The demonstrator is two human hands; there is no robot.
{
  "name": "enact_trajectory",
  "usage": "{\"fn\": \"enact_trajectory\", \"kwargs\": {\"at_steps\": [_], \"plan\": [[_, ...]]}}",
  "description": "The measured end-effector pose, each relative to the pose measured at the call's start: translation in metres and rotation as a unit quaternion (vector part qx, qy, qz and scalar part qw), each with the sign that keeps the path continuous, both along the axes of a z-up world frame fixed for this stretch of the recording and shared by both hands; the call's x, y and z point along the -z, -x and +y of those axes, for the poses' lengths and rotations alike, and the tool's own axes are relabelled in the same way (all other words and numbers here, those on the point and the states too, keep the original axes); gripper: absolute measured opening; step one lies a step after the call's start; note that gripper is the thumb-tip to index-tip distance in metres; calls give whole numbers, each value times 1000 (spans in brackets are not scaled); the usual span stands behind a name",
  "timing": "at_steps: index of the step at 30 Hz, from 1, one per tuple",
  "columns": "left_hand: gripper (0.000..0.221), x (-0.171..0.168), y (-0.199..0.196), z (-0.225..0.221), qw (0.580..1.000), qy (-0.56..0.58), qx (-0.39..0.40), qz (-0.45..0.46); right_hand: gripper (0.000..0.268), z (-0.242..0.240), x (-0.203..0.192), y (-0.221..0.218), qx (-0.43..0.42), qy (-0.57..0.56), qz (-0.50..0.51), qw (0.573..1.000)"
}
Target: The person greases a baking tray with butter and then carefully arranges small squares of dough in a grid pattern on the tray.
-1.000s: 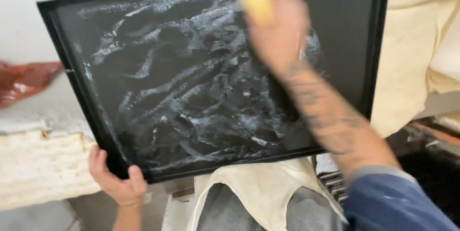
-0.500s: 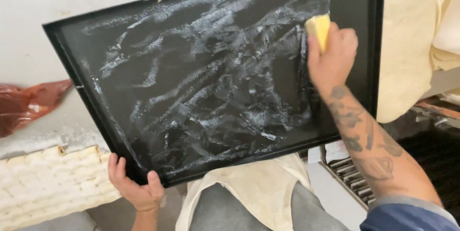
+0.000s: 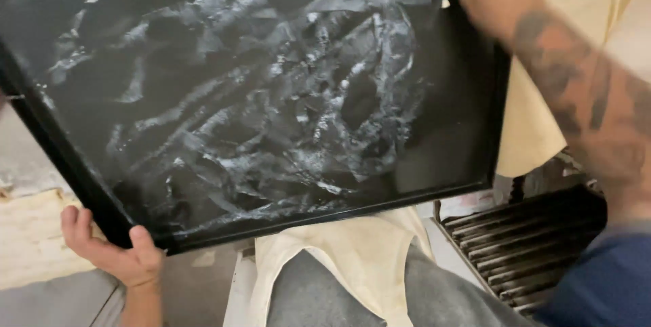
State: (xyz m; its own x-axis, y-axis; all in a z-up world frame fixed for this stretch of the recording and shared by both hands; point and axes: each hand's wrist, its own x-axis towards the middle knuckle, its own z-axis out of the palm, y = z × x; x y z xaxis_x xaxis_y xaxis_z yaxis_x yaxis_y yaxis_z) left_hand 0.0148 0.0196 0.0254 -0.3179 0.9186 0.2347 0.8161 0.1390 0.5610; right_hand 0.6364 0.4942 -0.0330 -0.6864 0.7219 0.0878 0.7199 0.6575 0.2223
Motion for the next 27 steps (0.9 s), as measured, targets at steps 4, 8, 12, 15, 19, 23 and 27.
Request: {"fn": "enact_trajectory", "kwargs": {"at_steps": [4, 8, 12, 15, 19, 23, 27], "plan": [[74, -3, -3, 7, 1000, 6, -3, 9, 55, -186, -61, 5, 50, 159, -84, 983], [73, 2, 2, 0, 1000, 10, 13, 12, 59, -270, -49, -48, -84, 295, -15, 952], [75, 5, 0, 6, 1000, 10, 20, 12, 51, -70, -67, 26, -4, 236, -39, 971], [71, -1, -5, 5, 999, 18, 35, 3, 57, -1, -15, 17, 47, 104, -42, 993], [69, 0, -5, 12, 999, -6, 35, -1, 22, -84, -72, 25, -4, 149, -2, 989], [69, 1, 1, 5, 999, 0, 35, 22, 39, -247, -85, -23, -21, 295, 29, 955], [68, 7, 5, -1, 999, -24, 22, 30, 32, -300, -86, 43, 11, 318, 106, 942]]}}
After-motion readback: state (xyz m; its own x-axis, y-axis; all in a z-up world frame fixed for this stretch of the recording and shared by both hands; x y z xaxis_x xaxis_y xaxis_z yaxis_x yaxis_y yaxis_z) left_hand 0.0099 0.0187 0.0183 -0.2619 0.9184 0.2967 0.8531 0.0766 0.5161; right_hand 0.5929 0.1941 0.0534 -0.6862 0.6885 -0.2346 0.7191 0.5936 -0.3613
